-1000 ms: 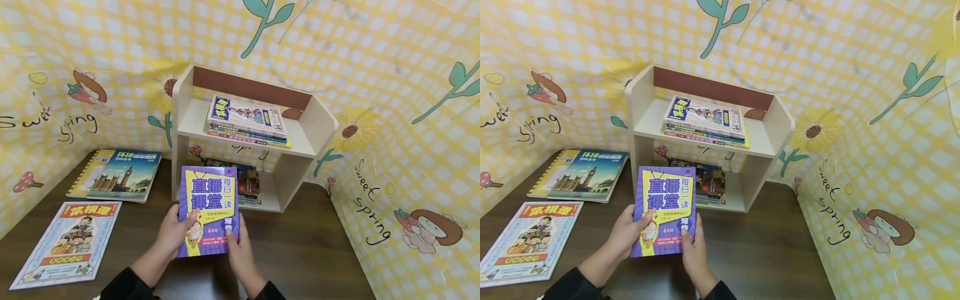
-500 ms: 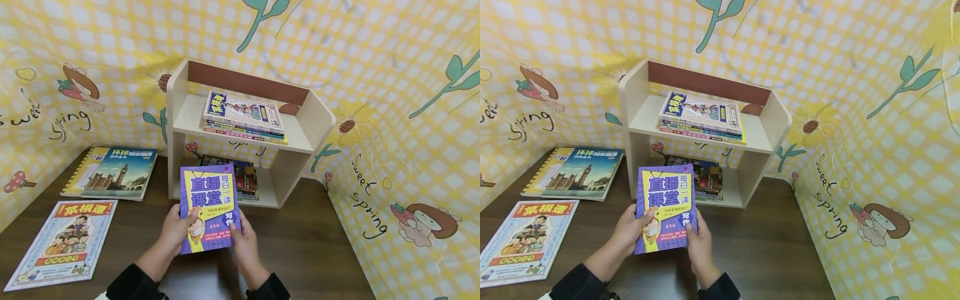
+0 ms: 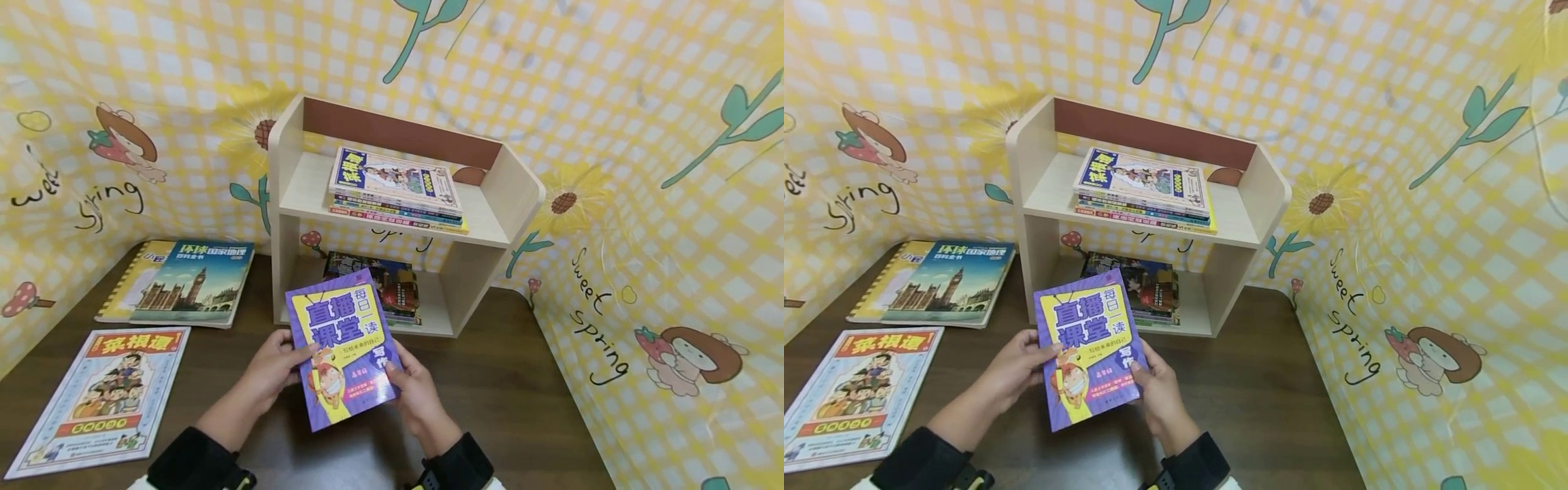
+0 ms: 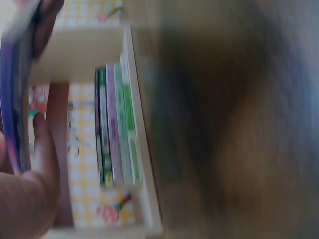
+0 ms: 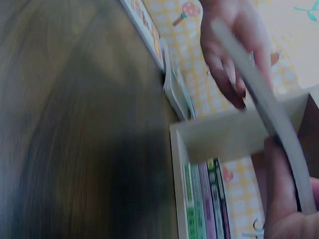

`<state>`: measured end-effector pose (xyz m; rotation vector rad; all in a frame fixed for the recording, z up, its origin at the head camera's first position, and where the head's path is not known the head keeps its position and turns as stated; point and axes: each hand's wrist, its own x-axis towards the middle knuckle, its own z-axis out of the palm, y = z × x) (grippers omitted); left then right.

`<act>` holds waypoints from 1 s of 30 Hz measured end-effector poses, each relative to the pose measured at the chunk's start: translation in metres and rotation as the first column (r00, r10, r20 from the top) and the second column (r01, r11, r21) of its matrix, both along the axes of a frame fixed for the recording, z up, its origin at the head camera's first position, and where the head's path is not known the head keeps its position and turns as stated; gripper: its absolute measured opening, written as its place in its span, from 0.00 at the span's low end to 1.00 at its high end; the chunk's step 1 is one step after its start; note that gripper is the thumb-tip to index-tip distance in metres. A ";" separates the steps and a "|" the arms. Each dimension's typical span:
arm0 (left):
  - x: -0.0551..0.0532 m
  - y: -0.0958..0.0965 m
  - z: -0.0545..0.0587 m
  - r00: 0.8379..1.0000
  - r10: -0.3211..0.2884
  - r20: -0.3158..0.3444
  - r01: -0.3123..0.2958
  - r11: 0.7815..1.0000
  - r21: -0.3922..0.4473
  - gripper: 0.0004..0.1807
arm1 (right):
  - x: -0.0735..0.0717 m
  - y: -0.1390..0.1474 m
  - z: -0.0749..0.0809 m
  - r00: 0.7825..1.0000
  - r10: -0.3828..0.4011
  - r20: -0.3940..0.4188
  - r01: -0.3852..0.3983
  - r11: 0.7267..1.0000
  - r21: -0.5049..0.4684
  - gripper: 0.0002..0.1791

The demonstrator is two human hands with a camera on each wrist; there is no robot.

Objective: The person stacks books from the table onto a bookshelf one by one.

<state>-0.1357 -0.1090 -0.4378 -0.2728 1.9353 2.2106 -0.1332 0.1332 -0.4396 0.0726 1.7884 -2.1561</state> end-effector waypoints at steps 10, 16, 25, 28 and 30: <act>-0.017 -0.058 0.010 0.923 -0.336 -0.185 0.247 0.889 -0.384 0.59 | -0.009 0.042 -0.003 0.973 0.221 0.060 -0.220 0.975 -0.020 0.28; -0.021 -0.067 0.009 0.825 -0.512 -0.240 0.340 0.789 -0.512 0.62 | -0.012 0.050 -0.003 0.950 0.297 0.097 -0.297 0.955 -0.019 0.29; -0.017 -0.063 0.010 0.745 -0.613 -0.262 0.453 0.754 -0.475 0.66 | -0.021 0.058 0.002 0.896 0.431 0.106 -0.430 0.902 -0.036 0.29; -0.014 -0.062 0.009 0.732 -0.628 -0.264 0.469 0.746 -0.472 0.67 | -0.026 0.060 0.003 0.881 0.460 0.110 -0.458 0.888 -0.041 0.28; -0.013 -0.060 0.008 0.726 -0.636 -0.263 0.476 0.740 -0.476 0.67 | -0.030 0.060 0.004 0.874 0.472 0.116 -0.470 0.882 -0.042 0.28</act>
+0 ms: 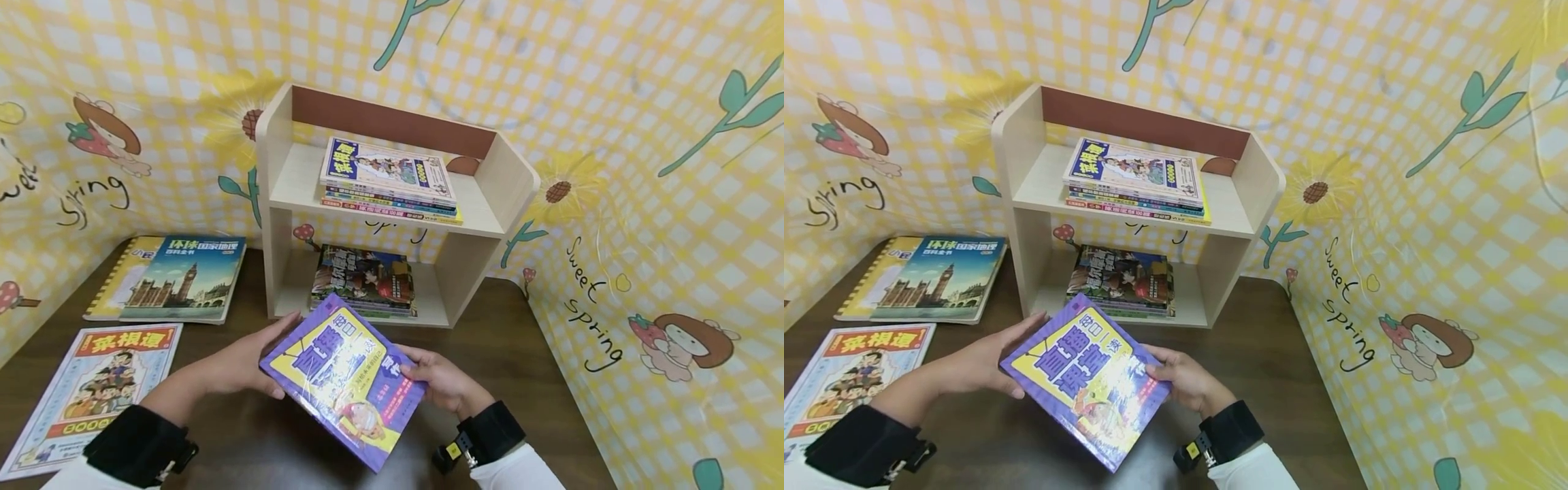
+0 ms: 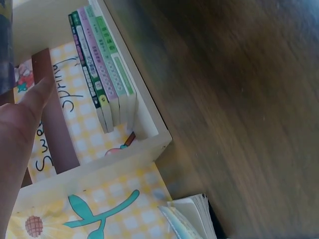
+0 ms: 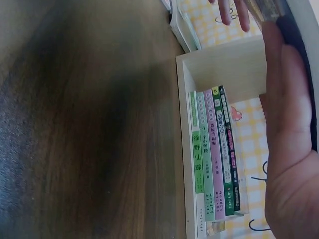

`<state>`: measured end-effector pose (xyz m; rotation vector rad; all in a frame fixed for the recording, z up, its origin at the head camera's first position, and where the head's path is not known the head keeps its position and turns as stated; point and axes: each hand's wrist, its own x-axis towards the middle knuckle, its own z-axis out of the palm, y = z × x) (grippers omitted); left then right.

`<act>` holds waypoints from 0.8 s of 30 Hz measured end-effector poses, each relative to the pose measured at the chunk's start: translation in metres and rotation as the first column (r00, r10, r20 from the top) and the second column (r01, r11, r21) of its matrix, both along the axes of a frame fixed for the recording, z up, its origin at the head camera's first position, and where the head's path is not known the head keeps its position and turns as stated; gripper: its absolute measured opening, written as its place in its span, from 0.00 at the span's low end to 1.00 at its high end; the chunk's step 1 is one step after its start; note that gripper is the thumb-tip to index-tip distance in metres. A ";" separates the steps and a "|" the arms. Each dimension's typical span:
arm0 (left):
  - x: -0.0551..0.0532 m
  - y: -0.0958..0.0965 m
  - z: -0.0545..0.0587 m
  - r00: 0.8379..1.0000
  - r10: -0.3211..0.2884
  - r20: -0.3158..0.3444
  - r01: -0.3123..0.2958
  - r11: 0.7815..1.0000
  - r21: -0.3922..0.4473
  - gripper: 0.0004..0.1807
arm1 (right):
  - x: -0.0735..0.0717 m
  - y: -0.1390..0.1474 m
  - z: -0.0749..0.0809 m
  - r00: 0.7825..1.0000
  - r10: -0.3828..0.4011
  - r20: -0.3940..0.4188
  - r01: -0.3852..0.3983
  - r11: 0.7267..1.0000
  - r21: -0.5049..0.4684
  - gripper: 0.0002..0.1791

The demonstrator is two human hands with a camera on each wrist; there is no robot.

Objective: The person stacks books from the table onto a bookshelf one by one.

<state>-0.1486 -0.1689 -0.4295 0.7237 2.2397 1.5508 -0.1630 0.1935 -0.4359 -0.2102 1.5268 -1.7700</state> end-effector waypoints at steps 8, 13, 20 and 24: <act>0.004 0.008 -0.003 0.991 -0.039 0.126 0.022 0.991 0.133 0.66 | -0.014 -0.001 0.004 0.999 0.041 0.011 -0.041 0.999 -0.024 0.26; 0.006 0.010 -0.006 0.995 0.013 0.103 -0.027 0.990 0.141 0.66 | -0.019 -0.001 0.008 1.000 0.027 0.007 -0.027 1.000 -0.010 0.27; 0.016 0.015 -0.002 0.988 0.155 0.014 -0.155 0.987 0.045 0.66 | -0.026 -0.007 0.009 0.986 -0.165 0.017 0.164 0.984 0.072 0.26; 0.019 0.017 -0.002 0.982 0.187 0.001 -0.187 0.982 0.020 0.65 | -0.027 -0.012 0.009 0.972 -0.233 0.006 0.231 0.968 0.094 0.26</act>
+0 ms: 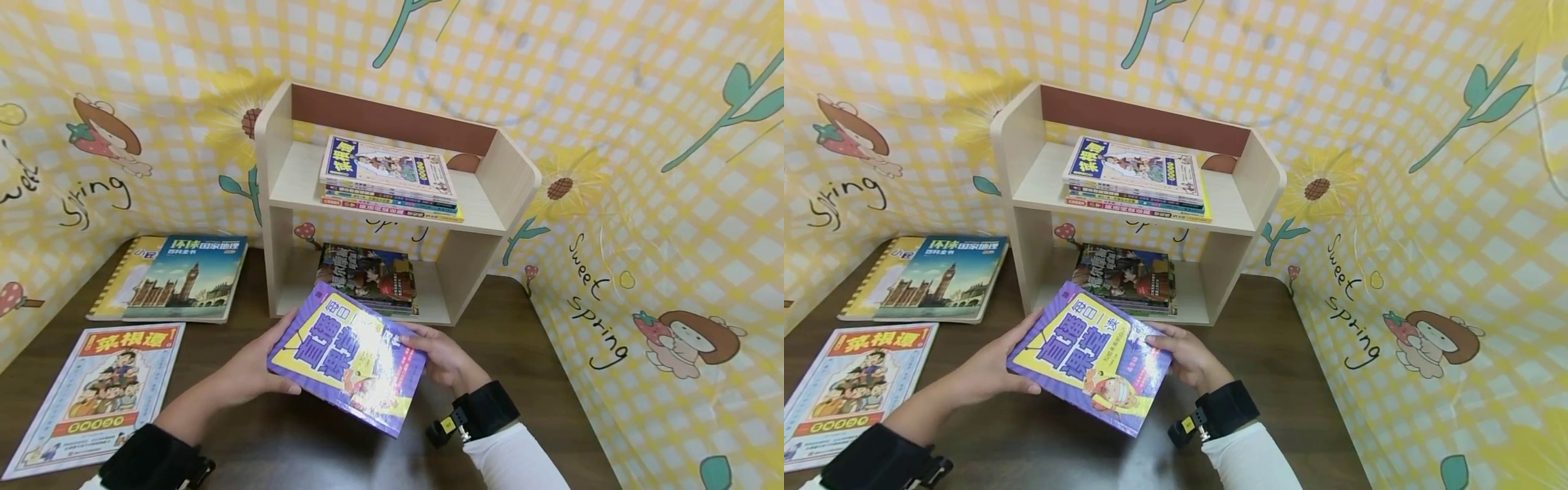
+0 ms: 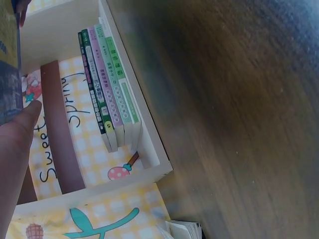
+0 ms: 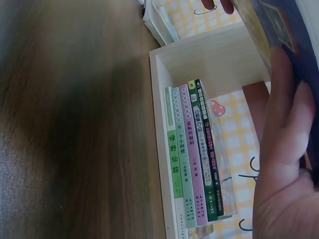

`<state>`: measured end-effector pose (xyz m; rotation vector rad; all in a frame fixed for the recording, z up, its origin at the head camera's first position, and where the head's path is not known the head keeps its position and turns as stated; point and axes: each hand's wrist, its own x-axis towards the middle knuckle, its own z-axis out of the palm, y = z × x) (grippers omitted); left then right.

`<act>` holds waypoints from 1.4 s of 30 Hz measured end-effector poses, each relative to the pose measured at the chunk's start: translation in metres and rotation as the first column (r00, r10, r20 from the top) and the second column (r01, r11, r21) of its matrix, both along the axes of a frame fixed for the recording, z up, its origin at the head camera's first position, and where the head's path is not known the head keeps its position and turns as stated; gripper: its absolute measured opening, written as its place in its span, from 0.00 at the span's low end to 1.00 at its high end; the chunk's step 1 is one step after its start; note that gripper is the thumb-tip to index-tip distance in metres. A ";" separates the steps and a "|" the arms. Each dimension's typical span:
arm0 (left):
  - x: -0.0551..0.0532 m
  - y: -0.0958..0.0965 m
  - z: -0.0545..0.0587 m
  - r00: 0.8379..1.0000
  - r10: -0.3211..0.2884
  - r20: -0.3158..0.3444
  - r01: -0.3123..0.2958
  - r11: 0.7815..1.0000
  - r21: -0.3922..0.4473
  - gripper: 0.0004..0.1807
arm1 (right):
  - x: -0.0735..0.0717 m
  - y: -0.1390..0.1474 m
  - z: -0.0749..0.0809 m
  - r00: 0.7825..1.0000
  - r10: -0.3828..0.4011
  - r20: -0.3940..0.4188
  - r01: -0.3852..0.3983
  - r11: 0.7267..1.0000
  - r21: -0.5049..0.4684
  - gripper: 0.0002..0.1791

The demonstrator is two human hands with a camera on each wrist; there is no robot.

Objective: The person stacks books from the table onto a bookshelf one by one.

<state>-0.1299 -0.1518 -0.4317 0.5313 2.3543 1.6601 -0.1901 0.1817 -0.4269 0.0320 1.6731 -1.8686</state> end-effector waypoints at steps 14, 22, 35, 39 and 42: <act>0.010 0.017 -0.004 0.987 0.162 0.004 -0.162 0.987 -0.003 0.62 | 0.006 -0.020 0.005 0.938 -0.348 0.000 0.348 0.938 0.000 0.29; 0.009 0.029 -0.009 0.962 0.270 -0.035 -0.269 0.963 0.024 0.61 | 0.016 -0.032 0.010 0.900 -0.395 -0.182 0.412 0.909 0.064 0.33; -0.007 0.041 -0.013 0.929 0.367 -0.057 -0.355 0.923 0.146 0.59 | 0.037 -0.041 0.001 0.842 -0.237 -0.485 0.324 0.940 0.103 0.42; -0.016 0.042 -0.017 0.930 0.365 -0.048 -0.357 0.925 0.129 0.59 | 0.033 -0.040 -0.009 0.806 -0.171 -0.566 0.275 0.956 0.103 0.45; -0.023 0.043 -0.020 0.931 0.363 -0.034 -0.358 0.927 0.108 0.59 | 0.028 -0.039 -0.016 0.790 -0.157 -0.593 0.286 0.949 0.130 0.44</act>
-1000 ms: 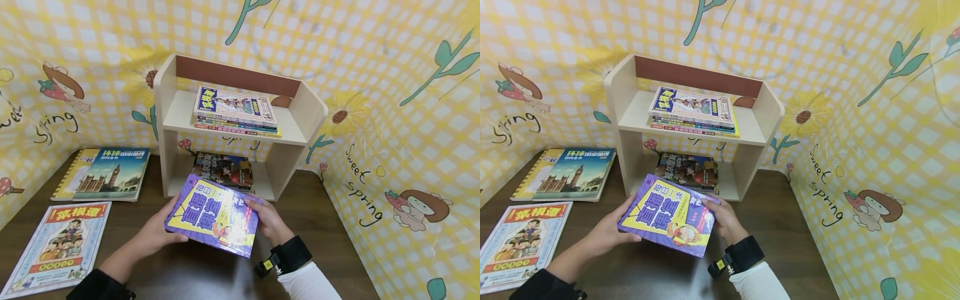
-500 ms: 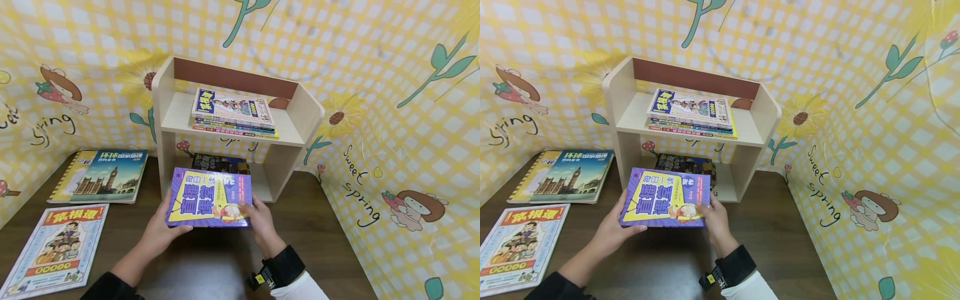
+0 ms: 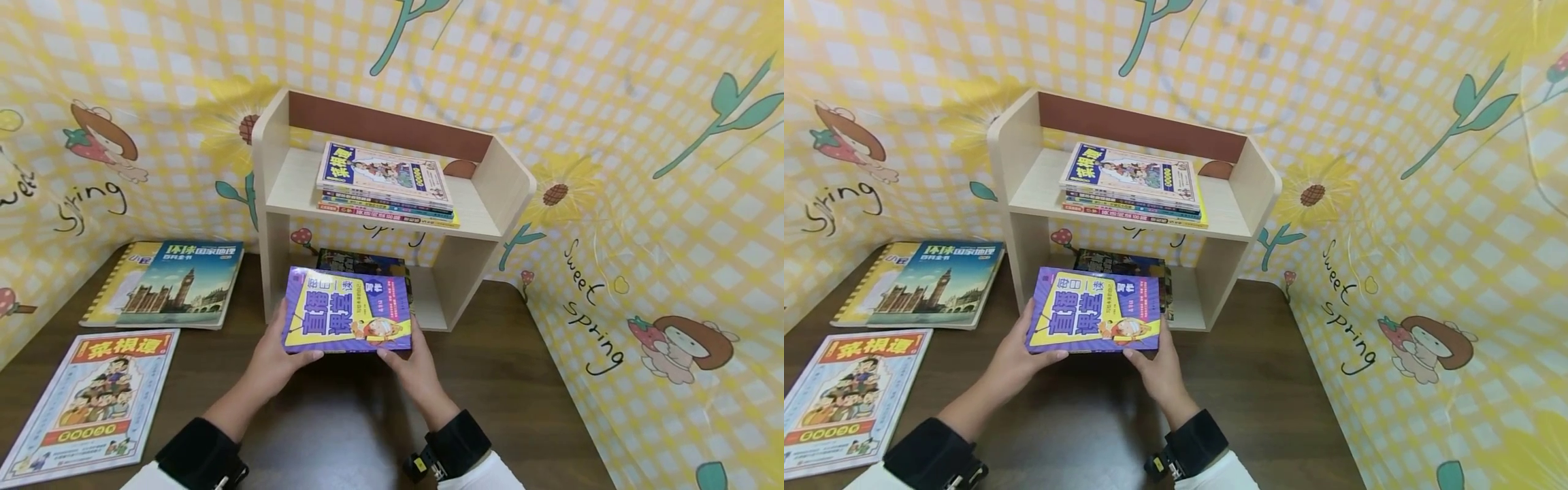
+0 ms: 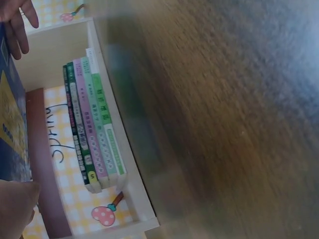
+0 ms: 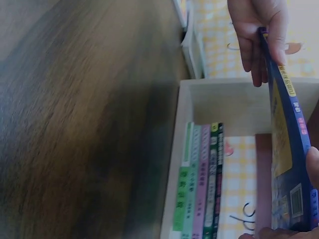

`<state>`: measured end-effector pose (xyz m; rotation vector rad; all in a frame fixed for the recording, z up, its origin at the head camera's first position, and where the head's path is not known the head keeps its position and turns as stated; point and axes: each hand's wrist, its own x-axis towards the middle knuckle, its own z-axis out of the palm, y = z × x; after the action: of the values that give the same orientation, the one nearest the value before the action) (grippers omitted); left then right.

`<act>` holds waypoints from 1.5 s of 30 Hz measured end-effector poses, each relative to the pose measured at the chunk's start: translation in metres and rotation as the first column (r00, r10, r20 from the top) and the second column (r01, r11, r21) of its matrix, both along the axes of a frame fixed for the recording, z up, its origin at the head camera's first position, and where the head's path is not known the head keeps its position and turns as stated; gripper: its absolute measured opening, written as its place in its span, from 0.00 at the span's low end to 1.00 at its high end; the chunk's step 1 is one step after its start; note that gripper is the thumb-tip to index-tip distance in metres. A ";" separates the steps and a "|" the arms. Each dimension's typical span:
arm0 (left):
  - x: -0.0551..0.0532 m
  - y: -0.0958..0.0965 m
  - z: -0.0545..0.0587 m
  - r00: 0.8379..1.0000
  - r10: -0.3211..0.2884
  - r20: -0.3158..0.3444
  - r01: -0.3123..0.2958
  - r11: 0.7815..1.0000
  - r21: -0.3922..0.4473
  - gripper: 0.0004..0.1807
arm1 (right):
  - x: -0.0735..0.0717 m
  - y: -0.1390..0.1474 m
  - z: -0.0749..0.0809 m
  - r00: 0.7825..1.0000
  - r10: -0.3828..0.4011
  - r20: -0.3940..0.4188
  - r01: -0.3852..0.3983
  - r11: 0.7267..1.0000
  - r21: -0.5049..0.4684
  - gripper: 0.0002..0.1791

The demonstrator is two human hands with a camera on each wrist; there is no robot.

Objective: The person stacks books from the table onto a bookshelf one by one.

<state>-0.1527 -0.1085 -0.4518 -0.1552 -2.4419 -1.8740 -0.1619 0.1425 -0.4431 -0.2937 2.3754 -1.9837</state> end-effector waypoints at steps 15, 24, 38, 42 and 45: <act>-0.030 0.004 -0.025 0.998 -0.058 -0.018 0.059 0.998 0.035 0.58 | -0.017 -0.003 -0.007 0.995 -0.079 0.060 0.074 0.993 0.091 0.44; -0.038 0.004 -0.036 0.995 -0.097 -0.012 0.097 0.993 0.072 0.56 | -0.033 -0.001 -0.038 0.990 -0.080 0.118 0.075 0.996 0.044 0.44; -0.070 0.007 -0.038 0.998 -0.063 0.028 0.068 0.972 -0.227 0.52 | -0.050 -0.006 -0.054 0.972 -0.219 -0.087 0.235 0.886 0.399 0.44; -0.083 0.005 -0.038 0.997 -0.074 0.031 0.080 0.959 -0.271 0.52 | -0.059 -0.009 -0.055 0.964 -0.248 -0.090 0.261 0.847 0.462 0.44; -0.090 0.004 -0.037 0.995 -0.083 0.045 0.093 0.953 -0.287 0.50 | -0.065 -0.012 -0.054 0.961 -0.262 -0.087 0.271 0.835 0.479 0.43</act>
<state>-0.2431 -0.1047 -0.4892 -0.2524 -2.7635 -1.5481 -0.2272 0.1302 -0.4974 0.0460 2.9512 -1.3699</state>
